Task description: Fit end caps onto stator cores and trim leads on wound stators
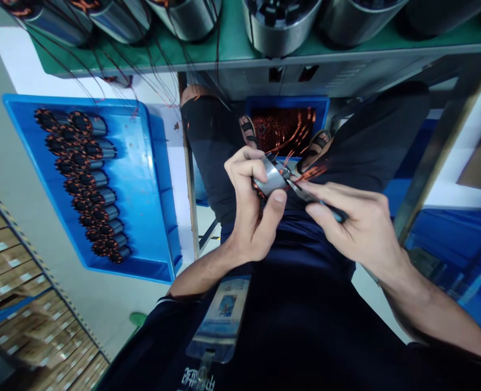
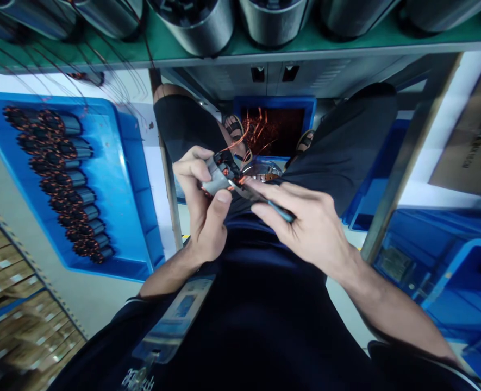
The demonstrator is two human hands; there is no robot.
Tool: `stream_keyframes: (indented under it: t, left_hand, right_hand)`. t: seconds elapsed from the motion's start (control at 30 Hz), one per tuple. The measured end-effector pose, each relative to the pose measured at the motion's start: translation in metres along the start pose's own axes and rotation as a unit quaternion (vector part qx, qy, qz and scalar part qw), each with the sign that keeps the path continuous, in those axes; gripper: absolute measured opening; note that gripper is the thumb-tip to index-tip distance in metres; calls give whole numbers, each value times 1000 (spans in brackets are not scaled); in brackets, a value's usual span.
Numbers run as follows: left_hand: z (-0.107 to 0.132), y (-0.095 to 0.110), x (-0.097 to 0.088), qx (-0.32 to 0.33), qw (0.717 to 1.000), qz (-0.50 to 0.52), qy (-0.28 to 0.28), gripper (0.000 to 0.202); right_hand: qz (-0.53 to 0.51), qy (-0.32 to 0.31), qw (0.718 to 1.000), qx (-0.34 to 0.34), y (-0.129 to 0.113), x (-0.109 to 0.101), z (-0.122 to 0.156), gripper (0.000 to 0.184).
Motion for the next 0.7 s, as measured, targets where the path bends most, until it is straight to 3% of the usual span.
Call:
stream_keyframes:
  t: [0.13,0.3,0.4,0.5,0.63,0.7]
  left_hand:
    - [3,-58,10,-82,996,-19,21,29]
    - [2,-143,26,-198,978,-51,46,19]
    - [-1,-169,30,-240,967,-76,46,22]
    - [-2,-165,28,-211,969,-119,43,19]
    - [5,-123,20,-57,984,-165,43,18]
    - [10,-99,17,19,981,-189,26,20]
  right_hand:
    - [-5,-44,997,69,49,24,-29,36]
    - [-32,-120,981,151,117,59,-61,69]
    - [-73,-145,970,181,144,73,-72,80]
    - [-125,-140,964,189,149,75,-80,83]
    - [-215,-92,953,191,124,67,-81,79]
    - [-288,-115,934,177,102,66,-76,72]
Point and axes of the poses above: each hand's wrist, its own z-axis away from the middle knuckle, its own x-axis out of the palm, y = z × x, the point moved 4 cm from there along -z, towards the middle knuckle, and after that the axes turned 1 degree about x, right-handed, at the moved point
